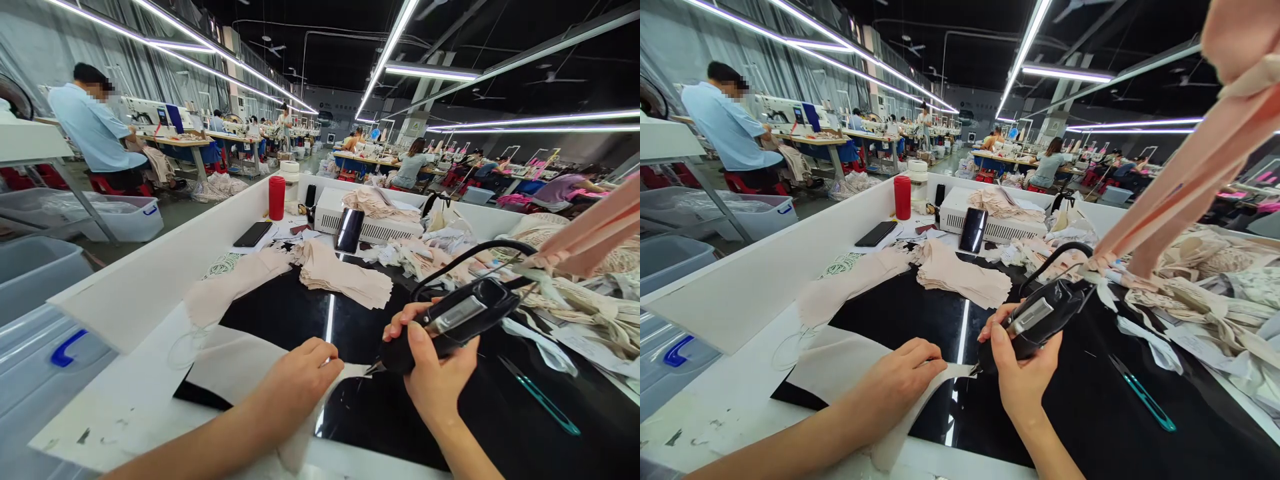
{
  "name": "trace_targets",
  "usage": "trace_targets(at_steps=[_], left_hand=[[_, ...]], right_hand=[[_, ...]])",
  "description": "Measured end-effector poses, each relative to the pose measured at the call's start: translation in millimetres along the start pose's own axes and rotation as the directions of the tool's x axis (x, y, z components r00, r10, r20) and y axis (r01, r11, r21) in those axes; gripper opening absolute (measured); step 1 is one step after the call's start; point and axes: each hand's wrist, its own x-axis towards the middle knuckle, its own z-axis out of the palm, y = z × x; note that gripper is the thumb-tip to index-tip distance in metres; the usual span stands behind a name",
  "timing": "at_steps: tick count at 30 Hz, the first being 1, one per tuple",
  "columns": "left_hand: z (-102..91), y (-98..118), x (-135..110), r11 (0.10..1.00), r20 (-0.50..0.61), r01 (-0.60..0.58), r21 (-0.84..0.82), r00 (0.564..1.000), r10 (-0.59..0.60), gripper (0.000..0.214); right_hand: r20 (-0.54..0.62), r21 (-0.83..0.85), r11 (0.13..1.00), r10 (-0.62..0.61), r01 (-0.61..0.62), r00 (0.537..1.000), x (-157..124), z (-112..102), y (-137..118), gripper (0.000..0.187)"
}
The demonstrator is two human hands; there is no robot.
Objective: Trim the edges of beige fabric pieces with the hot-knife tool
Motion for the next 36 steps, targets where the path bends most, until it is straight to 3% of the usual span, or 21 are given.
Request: trace_targets(at_steps=[4,9,17,25,36], left_hand=[[-4.8,6.5,-16.9,0.986,0.036,0.157,0.054,0.987,-0.159,0.026],[-2.9,0.6,-26.9,0.976,0.062,0.209,0.061,0.975,-0.213,0.024],[2.2,-22.9,-7.2,0.99,0.133,0.134,0.04,0.981,-0.138,0.044],[-4.6,-22.1,-6.2,0.988,0.09,0.153,-0.02,0.985,-0.15,0.032],[-12.6,-16.7,-5.3,0.992,0.146,0.12,0.04,0.981,-0.125,0.028]], right_hand=[[-0.013,-0.015,1.0,-0.005,0.005,1.0,-3.2,-3.3,-3.8,0.032],[-0.047,-0.042,0.999,-0.005,0.003,0.999,-7.5,-5.6,-8.6,0.036],[-0.087,-0.09,0.996,-0.023,0.015,0.996,-15.2,-6.4,-15.2,0.037],[-0.099,-0.099,0.995,-0.027,0.017,0.995,-17.5,-7.5,-18.0,0.038],[-0.115,-0.11,0.994,-0.015,0.002,0.993,-23.3,-7.0,-21.6,0.038]])
